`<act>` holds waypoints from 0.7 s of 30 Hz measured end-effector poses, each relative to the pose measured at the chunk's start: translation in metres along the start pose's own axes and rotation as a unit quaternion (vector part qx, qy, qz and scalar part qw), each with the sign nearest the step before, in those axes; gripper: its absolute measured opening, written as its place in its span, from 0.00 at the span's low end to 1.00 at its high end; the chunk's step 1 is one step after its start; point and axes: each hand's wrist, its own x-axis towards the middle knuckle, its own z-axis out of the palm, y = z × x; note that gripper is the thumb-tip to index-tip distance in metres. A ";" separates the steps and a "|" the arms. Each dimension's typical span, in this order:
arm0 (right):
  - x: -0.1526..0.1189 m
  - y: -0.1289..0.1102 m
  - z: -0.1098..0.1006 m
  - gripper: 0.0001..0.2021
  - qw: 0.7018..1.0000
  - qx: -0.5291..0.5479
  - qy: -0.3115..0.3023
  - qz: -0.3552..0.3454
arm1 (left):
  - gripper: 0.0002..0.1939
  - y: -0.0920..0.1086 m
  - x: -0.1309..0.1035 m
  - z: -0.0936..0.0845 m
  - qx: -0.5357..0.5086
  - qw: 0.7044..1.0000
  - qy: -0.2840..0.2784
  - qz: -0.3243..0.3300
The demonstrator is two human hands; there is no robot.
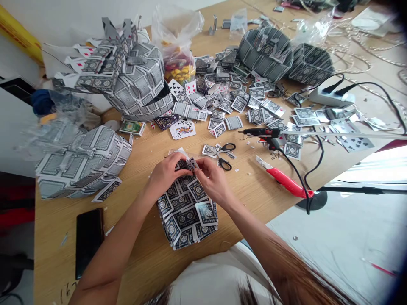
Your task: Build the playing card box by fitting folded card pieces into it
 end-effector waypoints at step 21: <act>-0.006 -0.005 0.005 0.12 0.991 -0.113 -0.005 -0.077 | 0.04 0.003 0.010 -0.006 -0.080 0.996 -0.013 -0.035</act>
